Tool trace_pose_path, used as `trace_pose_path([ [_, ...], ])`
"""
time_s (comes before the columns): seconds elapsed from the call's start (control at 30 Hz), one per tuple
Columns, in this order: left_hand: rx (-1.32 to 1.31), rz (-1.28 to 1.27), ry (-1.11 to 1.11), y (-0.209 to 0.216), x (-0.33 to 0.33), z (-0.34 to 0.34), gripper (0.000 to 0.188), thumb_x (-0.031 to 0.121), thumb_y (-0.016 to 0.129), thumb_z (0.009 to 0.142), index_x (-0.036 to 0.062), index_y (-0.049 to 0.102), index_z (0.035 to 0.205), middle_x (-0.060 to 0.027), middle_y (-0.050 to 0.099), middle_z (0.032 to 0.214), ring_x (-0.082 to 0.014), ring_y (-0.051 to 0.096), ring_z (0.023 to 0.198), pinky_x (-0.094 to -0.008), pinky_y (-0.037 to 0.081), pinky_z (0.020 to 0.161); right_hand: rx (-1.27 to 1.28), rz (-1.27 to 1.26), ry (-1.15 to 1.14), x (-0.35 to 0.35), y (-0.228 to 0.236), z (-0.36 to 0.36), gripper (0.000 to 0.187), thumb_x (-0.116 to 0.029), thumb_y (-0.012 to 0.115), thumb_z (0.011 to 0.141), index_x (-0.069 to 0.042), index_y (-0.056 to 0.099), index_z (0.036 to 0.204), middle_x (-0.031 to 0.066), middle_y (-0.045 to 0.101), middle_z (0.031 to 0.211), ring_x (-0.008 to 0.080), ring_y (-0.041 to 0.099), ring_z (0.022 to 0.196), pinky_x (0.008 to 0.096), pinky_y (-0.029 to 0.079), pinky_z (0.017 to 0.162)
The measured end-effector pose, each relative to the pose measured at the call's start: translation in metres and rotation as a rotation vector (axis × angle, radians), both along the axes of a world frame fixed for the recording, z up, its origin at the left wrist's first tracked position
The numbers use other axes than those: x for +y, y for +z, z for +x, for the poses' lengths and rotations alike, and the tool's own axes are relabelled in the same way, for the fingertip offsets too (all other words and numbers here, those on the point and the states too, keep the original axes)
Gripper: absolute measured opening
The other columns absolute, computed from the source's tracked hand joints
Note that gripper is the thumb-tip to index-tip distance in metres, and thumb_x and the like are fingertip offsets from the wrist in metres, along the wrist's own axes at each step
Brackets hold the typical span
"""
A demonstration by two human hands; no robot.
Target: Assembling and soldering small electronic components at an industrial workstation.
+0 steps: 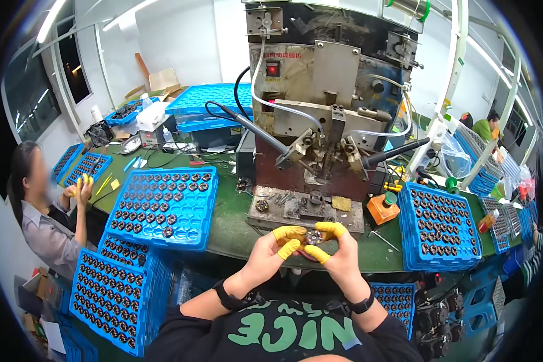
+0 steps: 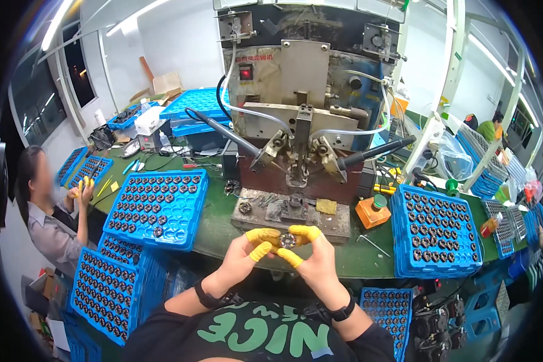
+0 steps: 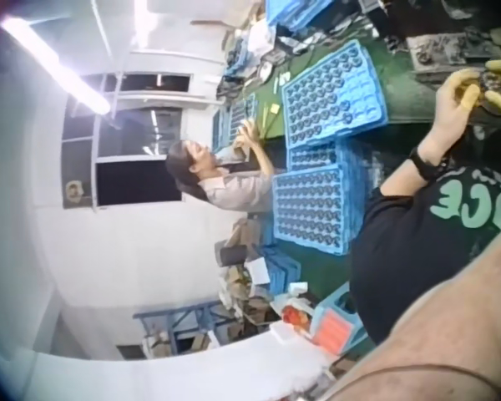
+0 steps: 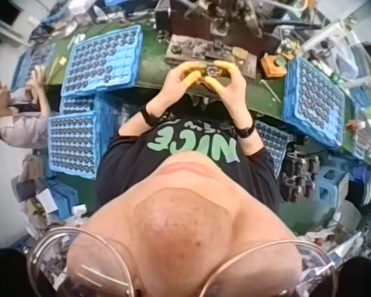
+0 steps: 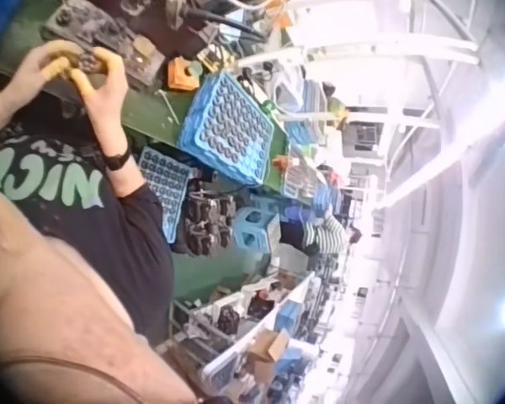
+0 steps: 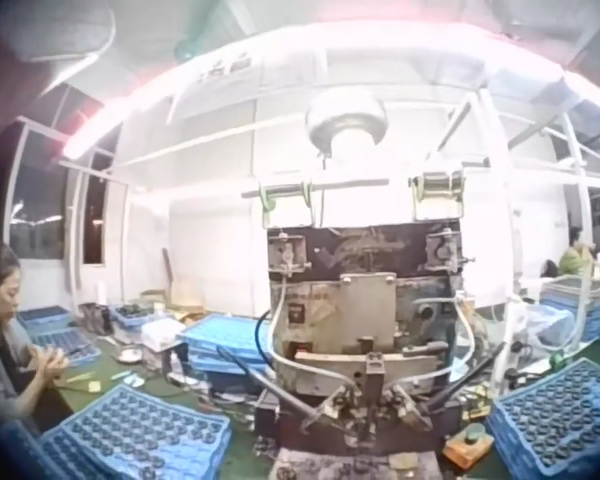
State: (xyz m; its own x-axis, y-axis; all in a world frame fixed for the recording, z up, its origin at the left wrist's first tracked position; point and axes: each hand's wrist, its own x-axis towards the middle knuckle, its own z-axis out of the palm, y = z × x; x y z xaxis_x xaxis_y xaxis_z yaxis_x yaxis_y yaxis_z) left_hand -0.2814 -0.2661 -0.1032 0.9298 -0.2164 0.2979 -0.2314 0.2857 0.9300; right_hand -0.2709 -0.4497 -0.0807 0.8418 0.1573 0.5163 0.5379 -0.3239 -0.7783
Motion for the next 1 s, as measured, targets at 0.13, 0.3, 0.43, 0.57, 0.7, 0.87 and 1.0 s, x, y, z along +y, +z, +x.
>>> trace_pose_path([
  [0.13,0.063,-0.043,-0.046,-0.005,0.003,-0.002,0.024,0.005,0.058,0.093,-0.0015,0.057,0.116,-0.0080,0.063,0.109,-0.0145,0.062,0.095,-0.0284,0.052,0.079,-0.017,-0.028,0.088,0.002,0.001,-0.011,0.043,-0.011,0.081,0.069,-0.003,0.061,0.107,0.0083,0.064,0.090,0.0189,0.063,0.081,0.0297,0.050,0.075],
  [0.3,0.124,-0.086,-0.049,-0.001,0.000,0.001,0.023,0.007,0.062,0.091,-0.0010,0.057,0.112,-0.0052,0.064,0.102,-0.0121,0.062,0.086,-0.0256,0.052,0.072,0.044,0.067,0.098,-0.001,-0.011,-0.005,0.041,-0.010,0.080,0.071,-0.004,0.062,0.107,0.0073,0.065,0.090,0.0171,0.063,0.081,0.0290,0.050,0.075],
  [0.43,0.095,-0.093,-0.068,0.009,-0.003,-0.009,0.024,0.005,0.063,0.090,-0.0010,0.057,0.112,-0.0055,0.063,0.104,-0.0131,0.062,0.091,-0.0268,0.052,0.077,0.054,0.153,0.022,-0.001,-0.010,-0.012,0.042,-0.013,0.082,0.070,-0.003,0.061,0.106,0.0077,0.066,0.087,0.0158,0.064,0.078,0.0288,0.051,0.074],
  [0.57,0.108,-0.123,-0.029,-0.003,0.006,0.010,0.022,0.004,0.061,0.090,-0.0012,0.056,0.111,-0.0081,0.063,0.104,-0.0166,0.064,0.090,-0.0288,0.056,0.074,0.183,0.182,0.179,0.002,-0.006,-0.008,0.043,-0.005,0.075,0.075,-0.002,0.058,0.114,0.0077,0.068,0.097,0.0152,0.066,0.090,0.0292,0.053,0.081],
  [0.7,0.108,-0.151,-0.020,-0.005,0.009,0.011,0.026,0.007,0.060,0.091,-0.0025,0.056,0.114,-0.0106,0.064,0.105,-0.0174,0.066,0.087,-0.0295,0.056,0.073,0.224,0.200,0.197,0.000,-0.010,-0.003,0.037,0.000,0.072,0.079,0.000,0.059,0.113,0.0074,0.068,0.095,0.0135,0.066,0.089,0.0285,0.053,0.082],
  [0.87,0.108,-0.120,-0.068,-0.001,0.006,0.008,0.031,0.001,0.062,0.088,-0.0031,0.055,0.118,-0.0100,0.062,0.112,-0.0166,0.064,0.093,-0.0293,0.054,0.082,0.238,0.245,0.151,0.001,-0.015,-0.001,0.032,-0.003,0.073,0.078,-0.001,0.061,0.108,0.0059,0.068,0.090,0.0127,0.066,0.084,0.0273,0.053,0.079],
  [1.0,0.146,-0.117,-0.042,-0.003,0.006,0.009,0.040,-0.005,0.065,0.083,-0.0046,0.053,0.121,-0.0106,0.062,0.114,-0.0170,0.061,0.100,-0.0300,0.052,0.088,0.257,0.252,0.156,0.004,-0.012,-0.001,0.027,-0.003,0.072,0.080,-0.001,0.062,0.105,0.0059,0.069,0.090,0.0122,0.066,0.083,0.0265,0.053,0.078],
])
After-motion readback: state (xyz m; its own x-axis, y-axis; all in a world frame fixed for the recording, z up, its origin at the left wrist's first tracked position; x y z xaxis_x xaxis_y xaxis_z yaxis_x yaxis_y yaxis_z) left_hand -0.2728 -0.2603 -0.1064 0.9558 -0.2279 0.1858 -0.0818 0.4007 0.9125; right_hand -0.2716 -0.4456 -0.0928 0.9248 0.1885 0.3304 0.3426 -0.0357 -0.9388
